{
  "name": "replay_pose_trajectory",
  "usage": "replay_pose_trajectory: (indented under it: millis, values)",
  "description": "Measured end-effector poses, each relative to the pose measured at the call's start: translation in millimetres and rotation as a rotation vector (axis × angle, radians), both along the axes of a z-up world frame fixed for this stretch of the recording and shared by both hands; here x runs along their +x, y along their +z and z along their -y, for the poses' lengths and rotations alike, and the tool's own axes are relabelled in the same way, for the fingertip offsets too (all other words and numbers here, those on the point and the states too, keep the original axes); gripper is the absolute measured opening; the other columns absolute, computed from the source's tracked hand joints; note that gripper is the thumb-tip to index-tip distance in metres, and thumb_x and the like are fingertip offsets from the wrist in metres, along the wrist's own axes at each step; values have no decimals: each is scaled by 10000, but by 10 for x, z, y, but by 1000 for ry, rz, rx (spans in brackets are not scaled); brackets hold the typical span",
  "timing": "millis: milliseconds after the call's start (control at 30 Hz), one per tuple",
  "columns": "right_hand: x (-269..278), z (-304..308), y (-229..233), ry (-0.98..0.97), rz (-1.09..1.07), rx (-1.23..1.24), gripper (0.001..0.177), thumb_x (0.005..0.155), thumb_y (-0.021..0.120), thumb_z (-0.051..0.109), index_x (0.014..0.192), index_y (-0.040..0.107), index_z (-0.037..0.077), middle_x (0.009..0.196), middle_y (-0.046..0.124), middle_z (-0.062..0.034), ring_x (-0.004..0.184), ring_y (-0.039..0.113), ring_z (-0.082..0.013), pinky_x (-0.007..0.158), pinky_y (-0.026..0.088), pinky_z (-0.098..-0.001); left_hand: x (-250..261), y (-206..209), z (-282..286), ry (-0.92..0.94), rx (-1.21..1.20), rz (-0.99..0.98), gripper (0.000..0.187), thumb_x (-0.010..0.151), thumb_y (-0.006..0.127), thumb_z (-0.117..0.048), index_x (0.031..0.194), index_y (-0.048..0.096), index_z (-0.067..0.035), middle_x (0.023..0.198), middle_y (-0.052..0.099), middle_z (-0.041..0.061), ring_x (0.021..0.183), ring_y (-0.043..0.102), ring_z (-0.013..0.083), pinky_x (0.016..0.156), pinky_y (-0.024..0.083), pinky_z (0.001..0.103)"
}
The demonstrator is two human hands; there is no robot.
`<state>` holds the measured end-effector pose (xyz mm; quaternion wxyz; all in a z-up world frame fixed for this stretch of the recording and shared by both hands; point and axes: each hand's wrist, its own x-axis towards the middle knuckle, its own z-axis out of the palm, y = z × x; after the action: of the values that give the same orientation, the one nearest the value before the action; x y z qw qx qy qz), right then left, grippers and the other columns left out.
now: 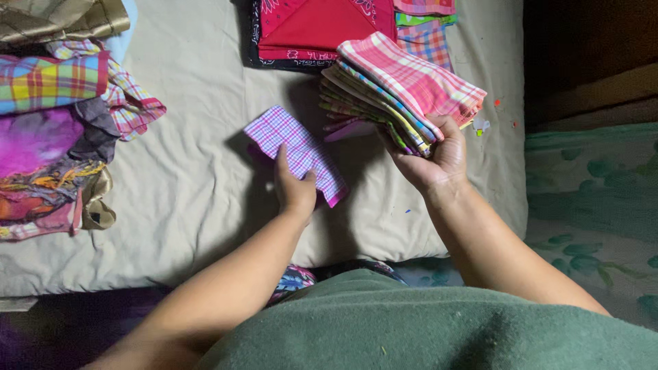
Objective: The person folds several pieces of plaid and solid-colored bedding on a bed. They smooth each item, fold it into a compact rectangle, and place it on a growing stack. The person handles multiple items one at a time and maintains a neat pile.
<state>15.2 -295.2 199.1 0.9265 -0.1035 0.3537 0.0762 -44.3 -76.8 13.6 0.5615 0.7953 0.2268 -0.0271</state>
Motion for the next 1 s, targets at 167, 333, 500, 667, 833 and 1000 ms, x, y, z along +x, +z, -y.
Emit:
replay_pose_trajectory:
  millis: [167, 333, 500, 667, 833, 1000]
  values:
    - [13, 40, -18, 21, 3, -4, 582, 760, 619, 41, 1312, 537, -125, 1354, 610, -295, 1270, 594, -444, 1186, 430, -591, -159, 81, -63, -28, -45, -185, 1048, 741, 830, -10, 1587, 218, -99, 1633, 258, 181, 1506, 269, 346, 1211, 266, 411]
    - [13, 60, -17, 34, 0, -4, 591, 756, 616, 46, 1313, 532, -132, 1353, 610, -299, 1269, 596, -447, 1181, 432, -598, -25, 366, -102, 61, 248, -370, 1036, 724, 859, -62, 1579, 275, -103, 1584, 308, 209, 1427, 386, 354, 1175, 377, 409]
    - [-22, 98, -3, 1, -37, 7, 598, 747, 612, 38, 1311, 532, -142, 1353, 608, -314, 1272, 597, -454, 1158, 415, -590, 253, 629, -287, 204, 250, -596, 926, 766, 908, -225, 1478, 343, -46, 1372, 448, 250, 1275, 495, 377, 1067, 445, 474]
    - [-61, 114, -22, 17, -2, 32, 592, 749, 615, 38, 1311, 539, -132, 1354, 612, -304, 1270, 594, -449, 1186, 424, -599, 611, 301, -396, 472, -185, -604, 666, 727, 923, -194, 1218, 558, 70, 1113, 676, 213, 956, 747, 312, 860, 652, 431]
    - [-55, 139, -48, -15, -22, 15, 554, 750, 607, 37, 1280, 555, -117, 1334, 624, -292, 1259, 597, -443, 1186, 419, -612, 966, 42, -466, 196, -618, -245, 596, 724, 886, -143, 1194, 622, 111, 1081, 730, 202, 930, 733, 324, 822, 631, 497]
    - [-80, 155, -81, -12, -23, 23, 555, 758, 604, 39, 1283, 560, -132, 1337, 623, -303, 1261, 595, -452, 1190, 416, -608, 1085, 50, -801, 180, -897, -322, 716, 836, 742, -382, 1417, 430, -105, 1266, 633, 83, 1112, 655, 246, 876, 575, 493]
